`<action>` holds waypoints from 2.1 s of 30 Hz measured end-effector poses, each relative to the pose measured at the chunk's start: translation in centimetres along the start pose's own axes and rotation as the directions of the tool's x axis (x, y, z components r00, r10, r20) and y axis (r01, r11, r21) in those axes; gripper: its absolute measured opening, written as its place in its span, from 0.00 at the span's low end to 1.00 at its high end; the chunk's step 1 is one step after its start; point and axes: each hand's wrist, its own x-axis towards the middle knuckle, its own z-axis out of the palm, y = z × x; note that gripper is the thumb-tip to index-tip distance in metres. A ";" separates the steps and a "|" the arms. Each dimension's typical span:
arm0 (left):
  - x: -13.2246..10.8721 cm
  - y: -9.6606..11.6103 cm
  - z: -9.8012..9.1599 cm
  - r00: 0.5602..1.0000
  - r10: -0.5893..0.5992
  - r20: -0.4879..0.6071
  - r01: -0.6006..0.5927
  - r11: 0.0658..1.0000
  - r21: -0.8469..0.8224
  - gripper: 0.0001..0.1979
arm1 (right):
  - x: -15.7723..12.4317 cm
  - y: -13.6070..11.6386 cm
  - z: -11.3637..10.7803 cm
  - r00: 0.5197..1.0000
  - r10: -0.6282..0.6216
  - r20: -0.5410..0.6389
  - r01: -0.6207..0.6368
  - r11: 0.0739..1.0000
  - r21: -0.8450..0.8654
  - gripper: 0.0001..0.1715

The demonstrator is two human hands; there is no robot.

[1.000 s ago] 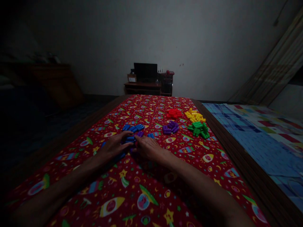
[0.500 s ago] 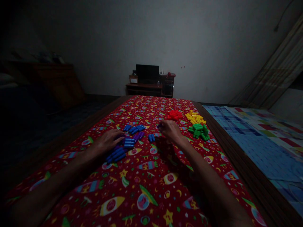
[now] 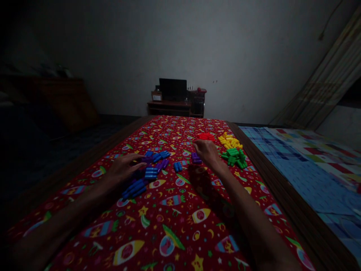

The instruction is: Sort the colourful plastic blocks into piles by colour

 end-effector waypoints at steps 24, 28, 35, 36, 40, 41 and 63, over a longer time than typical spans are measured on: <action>0.1 -1.7 0.7 0.955 -0.020 0.296 -0.033 0.985 0.170 0.16 | -0.6 4.5 0.8 0.974 0.225 -0.013 -0.225 0.966 -0.128 0.18; 0.1 -1.0 1.1 0.948 -0.091 0.306 0.024 0.976 0.216 0.18 | -0.5 3.8 0.6 0.966 0.257 -0.033 -0.258 0.946 -0.195 0.16; -0.3 0.0 0.5 0.993 0.041 0.109 -0.047 0.998 0.052 0.13 | -1.0 -2.8 1.4 0.991 -0.119 0.067 0.112 0.989 0.099 0.15; -0.5 0.4 0.7 0.992 0.086 0.089 -0.087 0.996 0.013 0.12 | -1.5 -4.1 2.1 0.972 -0.212 0.105 0.189 0.963 0.194 0.16; -1.6 2.5 1.5 0.972 0.212 0.103 -0.207 0.977 -0.055 0.10 | -3.7 -7.9 4.9 0.885 -0.414 0.211 0.352 0.894 0.277 0.14; -1.8 3.0 1.6 0.966 0.227 0.126 -0.223 0.974 -0.049 0.10 | -3.9 -8.2 5.3 0.874 -0.420 0.244 0.362 0.898 0.249 0.12; -1.6 1.4 1.3 0.938 0.017 0.347 -0.075 0.985 0.154 0.09 | -0.9 5.4 0.6 0.941 0.337 -0.010 -0.335 0.930 -0.152 0.19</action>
